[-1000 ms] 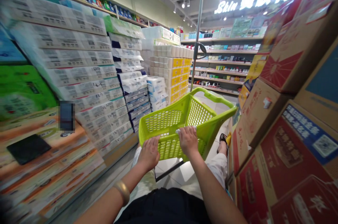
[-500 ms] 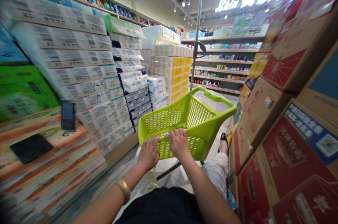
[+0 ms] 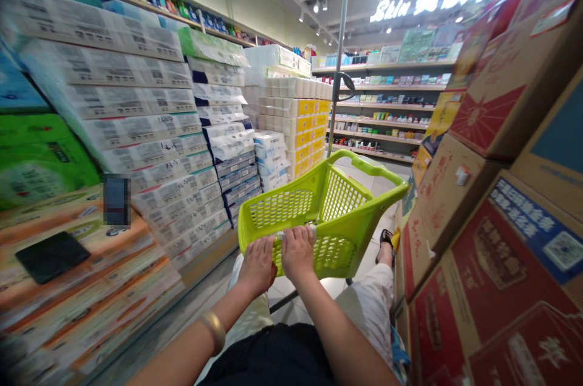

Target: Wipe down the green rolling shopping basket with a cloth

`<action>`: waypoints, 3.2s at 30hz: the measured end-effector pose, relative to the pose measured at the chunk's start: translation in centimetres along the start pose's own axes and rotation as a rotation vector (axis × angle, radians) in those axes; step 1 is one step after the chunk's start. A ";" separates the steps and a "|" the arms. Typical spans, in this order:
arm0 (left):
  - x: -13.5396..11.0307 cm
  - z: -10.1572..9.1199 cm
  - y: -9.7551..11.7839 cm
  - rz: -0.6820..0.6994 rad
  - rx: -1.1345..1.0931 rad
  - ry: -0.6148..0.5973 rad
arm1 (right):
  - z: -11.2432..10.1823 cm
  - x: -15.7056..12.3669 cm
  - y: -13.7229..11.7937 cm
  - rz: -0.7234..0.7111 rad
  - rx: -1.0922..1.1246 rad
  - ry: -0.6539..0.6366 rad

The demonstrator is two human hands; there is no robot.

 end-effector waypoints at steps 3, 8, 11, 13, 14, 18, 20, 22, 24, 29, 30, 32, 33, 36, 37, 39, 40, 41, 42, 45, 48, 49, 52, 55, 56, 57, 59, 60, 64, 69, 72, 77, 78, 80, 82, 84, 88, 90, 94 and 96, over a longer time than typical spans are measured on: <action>-0.1 0.2 -0.4 0.016 0.004 0.006 | -0.4 -0.1 0.4 -0.084 -0.004 -0.053; -0.1 0.7 -0.5 0.030 -0.007 0.015 | -3.0 0.2 5.7 -0.024 -0.081 -0.002; -0.1 0.7 -0.3 0.027 -0.008 0.019 | -4.2 0.6 8.1 0.039 -0.122 0.048; -0.1 0.6 -0.1 0.018 -0.006 0.023 | -4.1 0.8 8.1 0.101 -0.126 0.076; -0.1 0.5 0.0 0.010 -0.004 0.026 | -3.8 0.8 7.6 0.135 -0.121 0.090; 0.0 0.2 0.3 -0.016 0.000 0.032 | -1.1 0.4 2.7 0.100 -0.045 0.047; -0.1 0.1 0.2 -0.012 -0.005 0.031 | -0.2 0.1 0.7 0.039 -0.005 0.012; -0.1 0.1 0.0 0.000 -0.009 0.030 | -0.1 -0.1 0.1 -0.034 0.006 -0.028; -0.2 0.1 -0.2 0.009 -0.011 0.026 | -0.9 0.0 1.4 -0.082 -0.015 -0.055; -0.2 0.3 -0.3 0.009 -0.019 0.023 | -4.2 0.6 8.0 -0.005 -0.108 0.019; -0.2 0.3 -0.2 0.007 -0.018 0.023 | -4.5 0.7 8.9 0.005 -0.120 0.035; -0.2 0.2 0.0 -0.001 -0.014 0.022 | -4.6 0.8 9.5 0.044 -0.132 0.071; -0.2 0.2 0.2 -0.007 -0.010 0.024 | -4.3 0.8 9.1 0.077 -0.130 0.093; -0.1 0.0 0.5 -0.022 0.001 0.039 | -2.4 0.5 5.7 0.141 -0.080 0.121; -0.1 0.0 0.5 -0.023 0.003 0.041 | -1.6 0.3 4.1 0.097 -0.048 0.088; -0.2 0.0 0.4 -0.016 0.004 0.038 | -0.3 0.0 1.4 0.014 0.014 0.028; -0.2 0.0 0.3 -0.011 0.003 0.033 | 0.1 -0.1 0.4 -0.007 0.029 0.010; -0.2 0.0 0.2 -0.006 0.002 0.028 | 0.2 -0.2 -0.1 -0.041 0.035 -0.014; -0.2 0.1 0.0 -0.001 0.001 0.022 | 0.1 -0.2 -0.1 -0.074 0.031 -0.038; -0.3 0.3 -0.4 0.010 -0.002 0.011 | -1.3 -0.1 2.3 -0.119 -0.027 -0.071; -0.4 0.4 -0.4 0.015 -0.011 0.002 | -3.5 0.2 6.5 -0.042 -0.098 -0.013; -0.4 0.4 -0.4 0.014 -0.013 -0.005 | -4.1 0.3 7.7 -0.034 -0.116 0.001; -0.5 0.4 -0.1 0.002 -0.009 -0.022 | -4.9 0.6 9.5 -0.002 -0.149 0.044; -0.4 0.2 0.3 -0.020 0.008 -0.016 | -3.9 0.5 7.7 0.104 -0.146 0.101; -0.3 0.2 0.4 -0.027 0.012 -0.010 | -3.2 0.4 6.4 0.130 -0.131 0.108; -0.3 0.1 0.5 -0.031 0.015 -0.005 | -2.4 0.3 5.0 0.111 -0.105 0.087; -0.3 0.1 0.4 -0.032 0.015 -0.002 | -1.0 0.1 2.3 0.013 -0.033 0.036; -0.2 0.1 0.4 -0.029 0.016 -0.003 | -0.5 0.0 1.3 0.010 -0.009 0.036; -0.3 0.2 -0.2 -0.008 0.025 -0.006 | -0.7 -0.2 1.2 -0.096 -0.010 -0.038; -0.3 0.6 -0.5 0.010 0.036 0.007 | -3.7 0.3 6.7 -0.036 -0.114 0.005; -0.3 0.7 -0.3 0.009 0.035 0.006 | -4.4 0.5 8.6 -0.003 -0.139 0.036; -0.2 0.5 0.0 -0.014 0.030 0.003 | -2.2 0.3 5.3 0.092 -0.098 0.089; -0.1 0.4 -0.1 -0.016 0.028 0.002 | -1.5 0.2 4.0 0.067 -0.066 0.065; -0.1 0.4 -0.2 -0.015 0.028 -0.001 | -0.4 0.0 1.7 0.021 0.000 0.035; -0.1 0.4 -0.4 -0.009 0.031 -0.005 | 0.2 -0.1 0.4 -0.021 0.027 0.014; -0.1 0.5 -0.6 -0.003 0.034 -0.007 | 0.0 -0.1 0.7 -0.084 0.009 -0.021; -0.2 0.7 -0.8 0.011 0.030 0.000 | -2.5 0.2 5.3 -0.052 -0.093 -0.005; -0.2 0.7 -0.7 0.012 0.023 0.007 | -4.1 0.5 8.2 -0.009 -0.144 0.030; -0.1 0.7 -0.2 -0.001 0.022 0.015 | -5.2 1.0 10.4 0.066 -0.207 0.087; -0.1 0.6 0.0 -0.013 0.020 0.021 | -4.4 0.9 9.0 0.125 -0.200 0.103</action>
Point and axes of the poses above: each hand's wrist, its own x-axis towards the middle knuckle, its own z-axis out of the palm, y = z × x, the point moved 1 cm from there along x, towards the middle knuckle, and after that the axes turned 12 degrees about -y, right-handed, at the moved point
